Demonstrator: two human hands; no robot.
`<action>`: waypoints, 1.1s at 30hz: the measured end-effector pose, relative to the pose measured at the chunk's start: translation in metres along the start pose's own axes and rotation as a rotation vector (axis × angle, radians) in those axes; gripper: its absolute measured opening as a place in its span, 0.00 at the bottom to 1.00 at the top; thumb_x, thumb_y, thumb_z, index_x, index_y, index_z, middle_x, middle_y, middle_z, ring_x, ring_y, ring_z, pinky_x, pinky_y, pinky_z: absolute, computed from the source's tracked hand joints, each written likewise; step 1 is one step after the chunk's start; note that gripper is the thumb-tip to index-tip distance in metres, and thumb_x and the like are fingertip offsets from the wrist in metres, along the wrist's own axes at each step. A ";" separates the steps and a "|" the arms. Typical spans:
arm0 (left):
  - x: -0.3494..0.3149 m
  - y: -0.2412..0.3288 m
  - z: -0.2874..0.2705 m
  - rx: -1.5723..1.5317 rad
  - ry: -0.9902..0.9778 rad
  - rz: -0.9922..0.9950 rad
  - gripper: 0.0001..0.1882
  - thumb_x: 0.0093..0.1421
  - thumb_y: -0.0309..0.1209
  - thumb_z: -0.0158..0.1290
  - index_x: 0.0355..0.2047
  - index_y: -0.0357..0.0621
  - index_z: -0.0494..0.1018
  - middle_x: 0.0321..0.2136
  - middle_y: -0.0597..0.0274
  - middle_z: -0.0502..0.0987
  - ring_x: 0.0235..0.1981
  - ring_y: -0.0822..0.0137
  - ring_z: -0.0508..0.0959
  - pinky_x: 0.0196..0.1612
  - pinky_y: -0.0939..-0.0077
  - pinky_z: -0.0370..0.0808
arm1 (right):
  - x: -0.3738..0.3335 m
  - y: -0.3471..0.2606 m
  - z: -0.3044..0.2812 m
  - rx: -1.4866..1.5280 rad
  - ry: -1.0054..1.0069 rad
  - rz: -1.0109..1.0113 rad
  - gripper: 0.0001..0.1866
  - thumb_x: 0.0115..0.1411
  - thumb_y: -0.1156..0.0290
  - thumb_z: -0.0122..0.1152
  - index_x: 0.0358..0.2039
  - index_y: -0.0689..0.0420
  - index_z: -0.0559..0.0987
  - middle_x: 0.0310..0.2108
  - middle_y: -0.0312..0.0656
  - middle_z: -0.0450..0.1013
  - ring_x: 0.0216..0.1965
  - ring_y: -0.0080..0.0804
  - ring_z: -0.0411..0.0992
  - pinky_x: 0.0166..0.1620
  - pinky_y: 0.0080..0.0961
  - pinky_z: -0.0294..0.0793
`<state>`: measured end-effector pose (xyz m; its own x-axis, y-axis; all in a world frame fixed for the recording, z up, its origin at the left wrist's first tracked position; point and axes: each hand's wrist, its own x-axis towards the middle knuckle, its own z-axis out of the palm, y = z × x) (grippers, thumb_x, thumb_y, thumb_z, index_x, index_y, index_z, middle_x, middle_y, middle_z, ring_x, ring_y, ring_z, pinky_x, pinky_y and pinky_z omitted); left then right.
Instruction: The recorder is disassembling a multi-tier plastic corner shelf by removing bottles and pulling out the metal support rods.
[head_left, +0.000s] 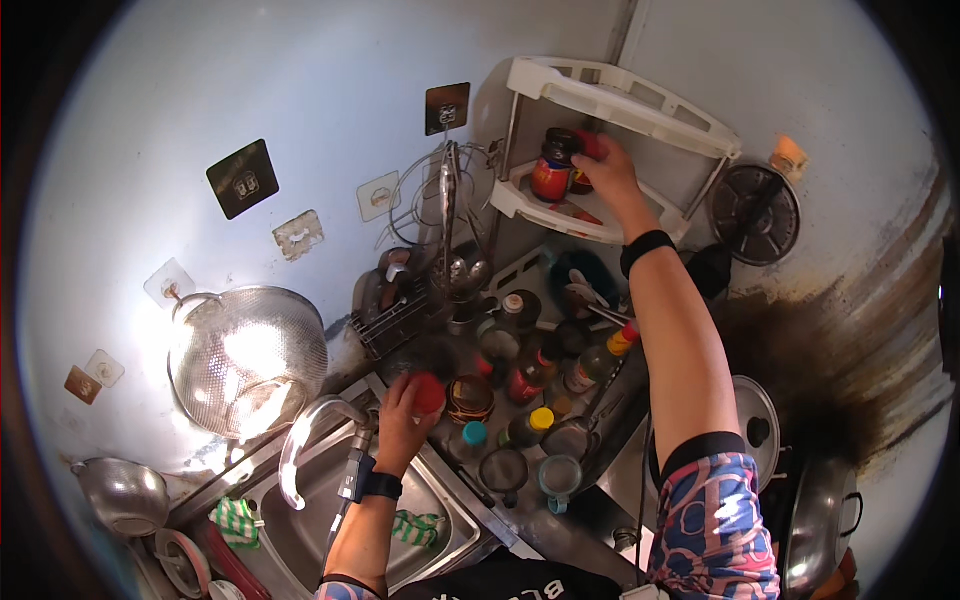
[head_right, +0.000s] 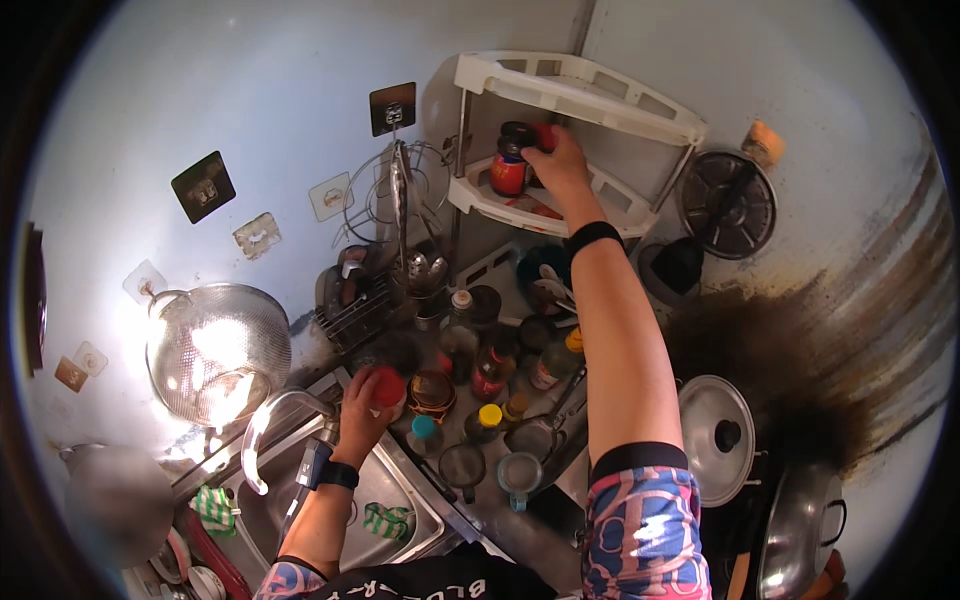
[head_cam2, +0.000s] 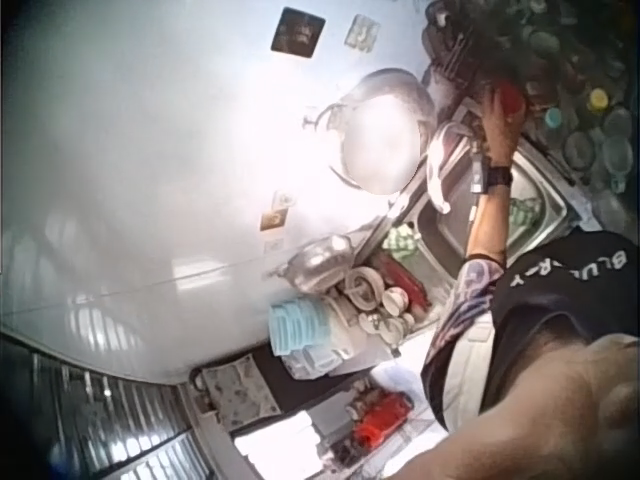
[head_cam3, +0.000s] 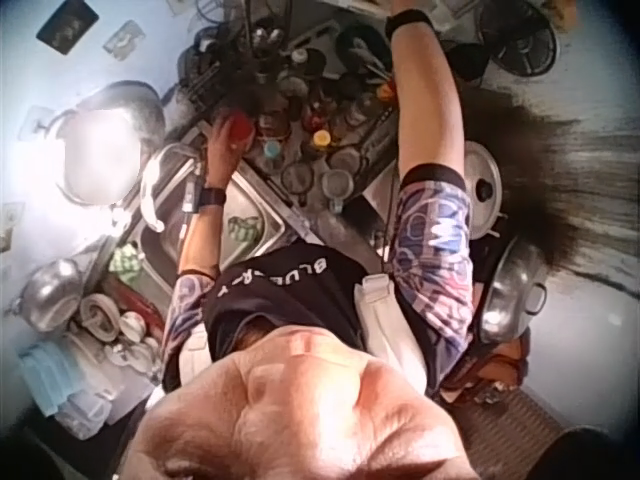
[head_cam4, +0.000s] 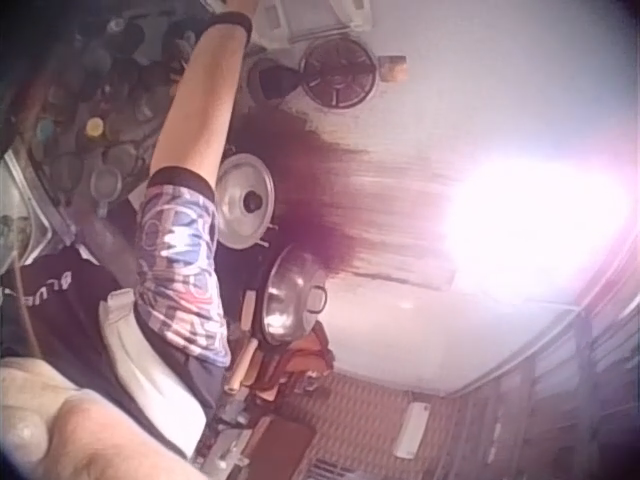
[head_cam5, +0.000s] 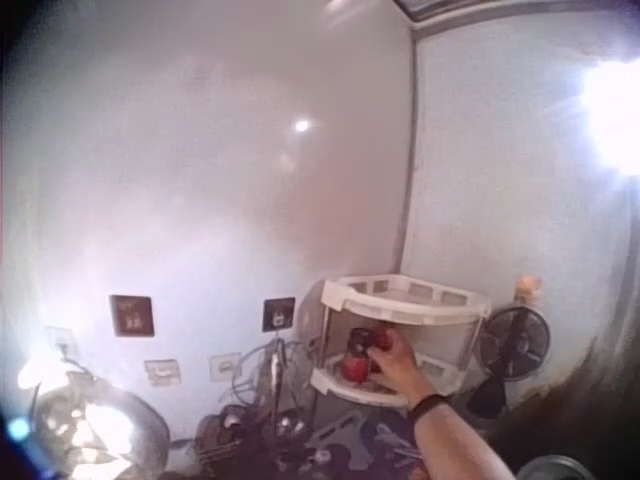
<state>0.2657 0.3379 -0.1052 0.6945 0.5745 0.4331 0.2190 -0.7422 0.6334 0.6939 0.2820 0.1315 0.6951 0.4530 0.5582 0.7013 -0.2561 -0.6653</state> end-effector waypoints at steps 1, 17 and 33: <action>0.000 0.001 0.001 -0.010 -0.001 -0.016 0.34 0.37 0.25 0.61 0.49 0.41 0.65 0.51 0.48 0.63 0.50 0.46 0.65 0.51 0.60 0.65 | 0.006 0.003 0.011 -0.027 -0.007 -0.037 0.38 0.42 0.55 0.67 0.50 0.62 0.67 0.47 0.54 0.68 0.50 0.47 0.66 0.53 0.33 0.63; 0.008 -0.024 0.009 -0.118 -0.004 -0.043 0.34 0.37 0.22 0.60 0.49 0.39 0.65 0.52 0.48 0.64 0.52 0.48 0.65 0.53 0.64 0.65 | -0.009 -0.048 0.041 -0.135 0.184 -0.046 0.24 0.47 0.68 0.62 0.46 0.62 0.71 0.40 0.49 0.73 0.40 0.42 0.72 0.44 0.30 0.70; 0.005 -0.037 0.014 -0.035 -0.117 -0.098 0.35 0.41 0.24 0.60 0.52 0.46 0.61 0.57 0.45 0.56 0.55 0.46 0.61 0.55 0.65 0.64 | -0.113 -0.090 -0.086 0.382 0.071 0.074 0.31 0.47 0.70 0.66 0.48 0.71 0.66 0.41 0.53 0.70 0.42 0.36 0.70 0.43 0.26 0.71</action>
<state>0.2708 0.3631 -0.1357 0.7464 0.5979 0.2922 0.2670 -0.6713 0.6914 0.5661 0.1807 0.1709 0.7601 0.3815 0.5261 0.5491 0.0561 -0.8339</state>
